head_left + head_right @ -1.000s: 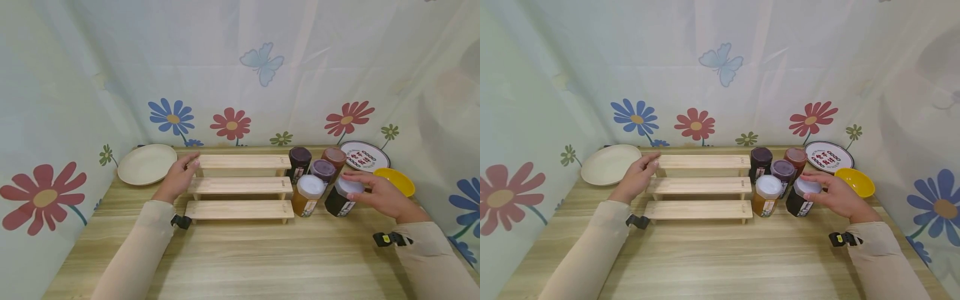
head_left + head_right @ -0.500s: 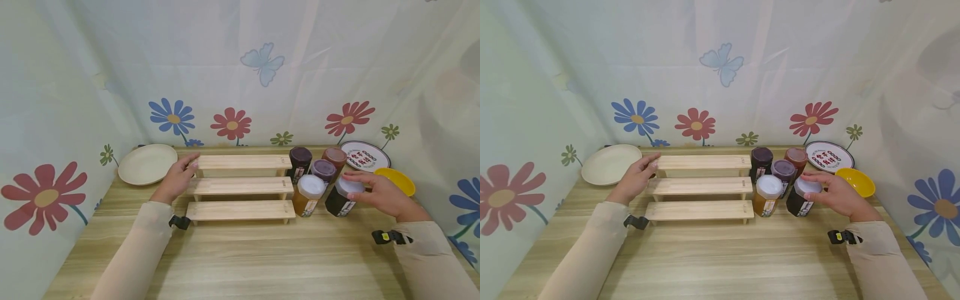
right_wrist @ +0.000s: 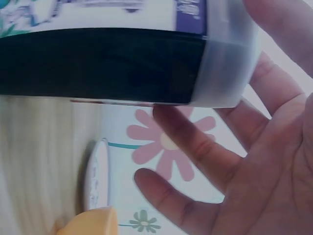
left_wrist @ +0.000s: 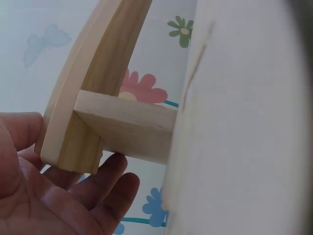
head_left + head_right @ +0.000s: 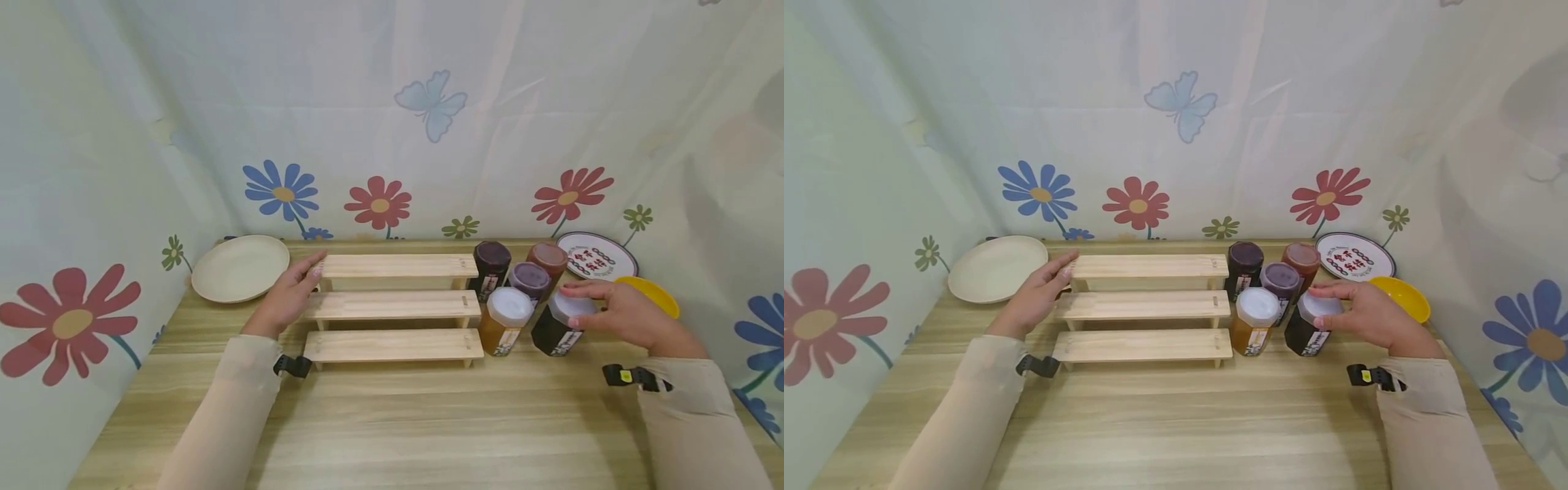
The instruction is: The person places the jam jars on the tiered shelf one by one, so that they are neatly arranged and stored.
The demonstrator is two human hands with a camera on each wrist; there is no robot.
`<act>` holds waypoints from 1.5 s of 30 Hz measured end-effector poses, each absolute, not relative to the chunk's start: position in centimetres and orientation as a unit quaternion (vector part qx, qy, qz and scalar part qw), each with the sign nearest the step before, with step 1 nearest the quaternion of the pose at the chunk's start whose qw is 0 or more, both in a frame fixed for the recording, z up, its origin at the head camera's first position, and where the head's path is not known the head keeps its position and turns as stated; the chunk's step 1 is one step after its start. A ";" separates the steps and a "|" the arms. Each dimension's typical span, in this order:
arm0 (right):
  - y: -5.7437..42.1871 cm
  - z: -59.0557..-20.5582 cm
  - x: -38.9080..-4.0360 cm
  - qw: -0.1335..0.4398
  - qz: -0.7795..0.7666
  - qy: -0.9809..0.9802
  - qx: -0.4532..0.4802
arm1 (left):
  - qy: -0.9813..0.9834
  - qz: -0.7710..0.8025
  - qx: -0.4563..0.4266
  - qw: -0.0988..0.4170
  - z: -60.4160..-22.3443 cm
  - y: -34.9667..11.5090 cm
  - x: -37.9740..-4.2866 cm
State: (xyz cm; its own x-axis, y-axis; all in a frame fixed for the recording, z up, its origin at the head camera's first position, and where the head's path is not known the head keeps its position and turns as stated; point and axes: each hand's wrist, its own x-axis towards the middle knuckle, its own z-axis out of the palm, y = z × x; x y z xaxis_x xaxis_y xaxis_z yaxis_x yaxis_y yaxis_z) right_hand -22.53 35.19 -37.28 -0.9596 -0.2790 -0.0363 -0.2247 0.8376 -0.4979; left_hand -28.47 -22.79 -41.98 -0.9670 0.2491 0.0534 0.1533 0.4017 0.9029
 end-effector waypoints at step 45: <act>34.7 -35.7 -22.7 0.086 -0.232 0.961 -0.126 | 0.812 0.566 0.105 0.091 -41.2 -23.8 -28.4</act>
